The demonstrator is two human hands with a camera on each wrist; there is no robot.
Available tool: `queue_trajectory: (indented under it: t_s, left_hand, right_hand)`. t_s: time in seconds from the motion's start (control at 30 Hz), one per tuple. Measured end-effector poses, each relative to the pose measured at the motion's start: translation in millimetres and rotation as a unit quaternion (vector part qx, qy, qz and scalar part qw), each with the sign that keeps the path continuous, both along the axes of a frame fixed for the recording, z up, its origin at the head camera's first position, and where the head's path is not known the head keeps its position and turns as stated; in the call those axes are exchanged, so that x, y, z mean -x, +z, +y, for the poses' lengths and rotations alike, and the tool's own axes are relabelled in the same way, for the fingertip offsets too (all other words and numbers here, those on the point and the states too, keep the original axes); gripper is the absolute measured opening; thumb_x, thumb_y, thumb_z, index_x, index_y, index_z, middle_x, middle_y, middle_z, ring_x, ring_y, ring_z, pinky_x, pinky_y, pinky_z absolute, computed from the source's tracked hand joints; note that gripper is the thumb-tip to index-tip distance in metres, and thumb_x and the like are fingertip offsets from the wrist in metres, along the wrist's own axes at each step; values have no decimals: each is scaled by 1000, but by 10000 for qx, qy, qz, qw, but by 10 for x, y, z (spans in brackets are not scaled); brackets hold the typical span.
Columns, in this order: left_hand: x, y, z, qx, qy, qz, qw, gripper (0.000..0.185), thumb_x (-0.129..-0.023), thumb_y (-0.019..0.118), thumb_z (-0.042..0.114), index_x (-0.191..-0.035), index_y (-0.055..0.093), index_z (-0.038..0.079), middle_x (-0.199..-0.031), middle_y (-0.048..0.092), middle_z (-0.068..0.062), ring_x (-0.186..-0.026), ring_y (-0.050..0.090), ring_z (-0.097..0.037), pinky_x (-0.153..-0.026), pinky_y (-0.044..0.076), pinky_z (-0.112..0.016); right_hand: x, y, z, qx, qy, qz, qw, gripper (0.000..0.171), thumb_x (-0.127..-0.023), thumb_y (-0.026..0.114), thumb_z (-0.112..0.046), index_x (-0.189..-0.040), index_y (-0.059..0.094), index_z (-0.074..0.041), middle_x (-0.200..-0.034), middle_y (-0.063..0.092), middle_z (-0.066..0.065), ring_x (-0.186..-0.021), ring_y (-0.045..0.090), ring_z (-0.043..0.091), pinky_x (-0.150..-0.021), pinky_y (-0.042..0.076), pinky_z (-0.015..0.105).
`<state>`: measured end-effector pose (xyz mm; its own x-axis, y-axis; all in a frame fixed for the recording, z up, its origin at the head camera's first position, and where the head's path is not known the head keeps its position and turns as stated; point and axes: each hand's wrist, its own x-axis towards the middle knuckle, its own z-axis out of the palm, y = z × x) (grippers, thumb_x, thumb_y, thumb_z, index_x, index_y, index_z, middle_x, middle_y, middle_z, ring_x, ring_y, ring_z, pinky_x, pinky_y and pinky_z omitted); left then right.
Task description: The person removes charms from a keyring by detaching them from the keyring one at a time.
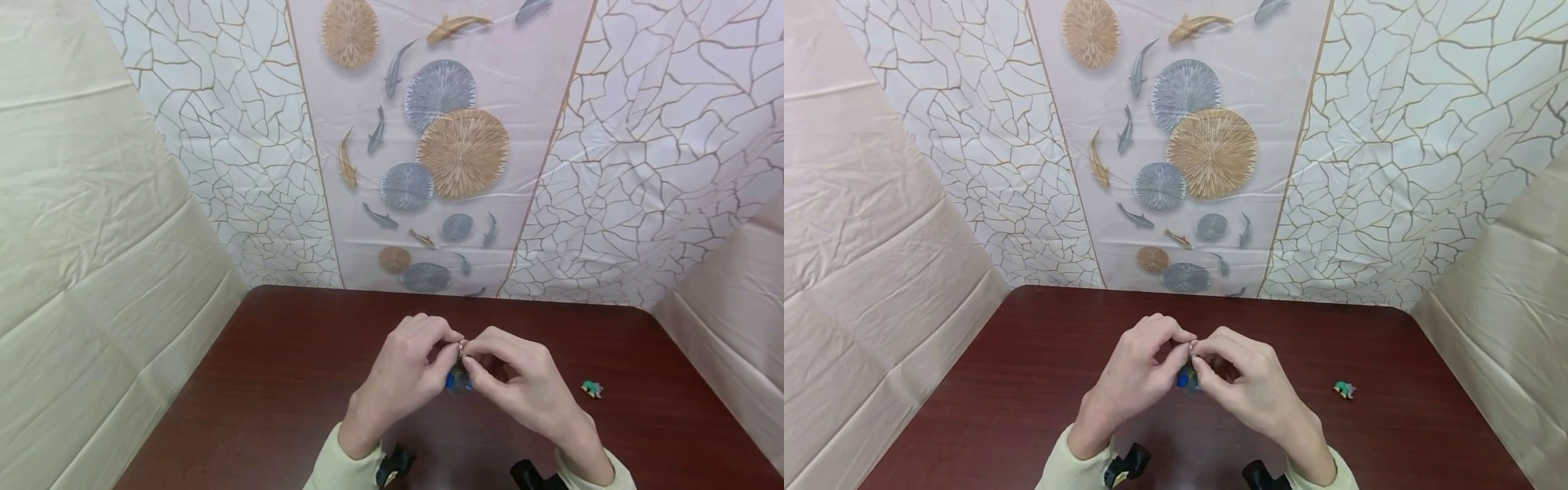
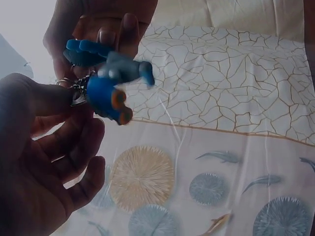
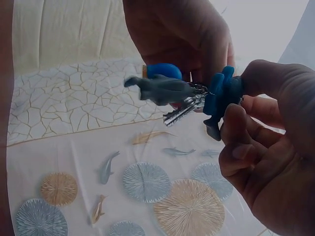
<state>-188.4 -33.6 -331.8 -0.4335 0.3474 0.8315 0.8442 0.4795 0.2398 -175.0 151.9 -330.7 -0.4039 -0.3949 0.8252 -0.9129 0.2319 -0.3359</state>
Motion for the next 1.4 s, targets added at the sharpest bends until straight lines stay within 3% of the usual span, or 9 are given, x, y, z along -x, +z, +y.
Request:
queue_trajectory:
  t_s: [0.2,0.3,0.47,0.63,0.83,1.0,1.2,1.4]
  left_hand:
    - [-48,12,-14,-313,-205,-941,9949,11,-88,64,9,-81,63,18,-82,70,10,-65,49,-2,-63,39,-10]
    - [-51,13,-16,-360,-319,-1125,9925,11,-89,63,8,-83,63,17,-83,69,9,-68,50,0,-64,41,-8]
    - [-18,15,-5,-152,-447,-505,9976,8,-90,64,6,-92,65,14,-85,67,6,-75,56,-4,-71,43,-9]
    - [-1,10,2,-75,-320,45,9995,7,-89,66,6,-91,66,13,-86,69,6,-77,59,-6,-73,44,-12]
    - [-28,-6,16,-138,-40,-263,9996,10,-88,65,8,-84,64,17,-79,68,10,-67,50,-4,-65,37,-11]
    - [-37,-2,12,-136,-90,-494,9986,9,-90,63,10,-85,63,17,-78,65,10,-67,48,-2,-65,38,-9]
    - [-6,17,5,-50,-541,-107,9985,5,-94,61,10,-95,65,13,-89,65,7,-85,59,-4,-81,47,-13]
    - [1,20,8,-116,-396,343,9986,7,-90,66,7,-90,68,14,-85,70,7,-73,58,-4,-71,45,-13]
  right_hand:
    - [-20,18,1,65,90,18,9999,29,-75,69,15,-90,67,-11,-79,59,-5,-65,50,-1,-50,38,9]
    - [-29,43,1,94,104,47,9999,29,-75,68,15,-89,67,-10,-78,59,-5,-65,50,-1,-50,38,10]
    - [-23,41,19,75,52,0,10000,32,-73,68,17,-90,66,-10,-79,58,-5,-64,48,-1,-49,37,10]
    - [-24,23,21,74,63,-23,9999,31,-75,69,16,-91,66,-10,-79,58,-5,-63,48,-1,-48,36,10]
    - [-26,23,14,70,69,16,10000,28,-77,69,14,-91,66,-11,-79,58,-6,-64,48,-2,-49,37,9]
    - [-26,31,13,51,48,64,10000,27,-78,69,13,-90,67,-11,-78,57,-6,-63,48,-2,-49,36,9]
    - [-30,46,20,84,126,77,9999,25,-78,68,13,-90,66,-9,-78,57,-5,-62,48,-2,-49,36,7]
    - [-48,60,17,106,164,130,9997,19,-82,69,9,-90,66,-8,-78,57,-5,-64,48,-2,-49,37,8]
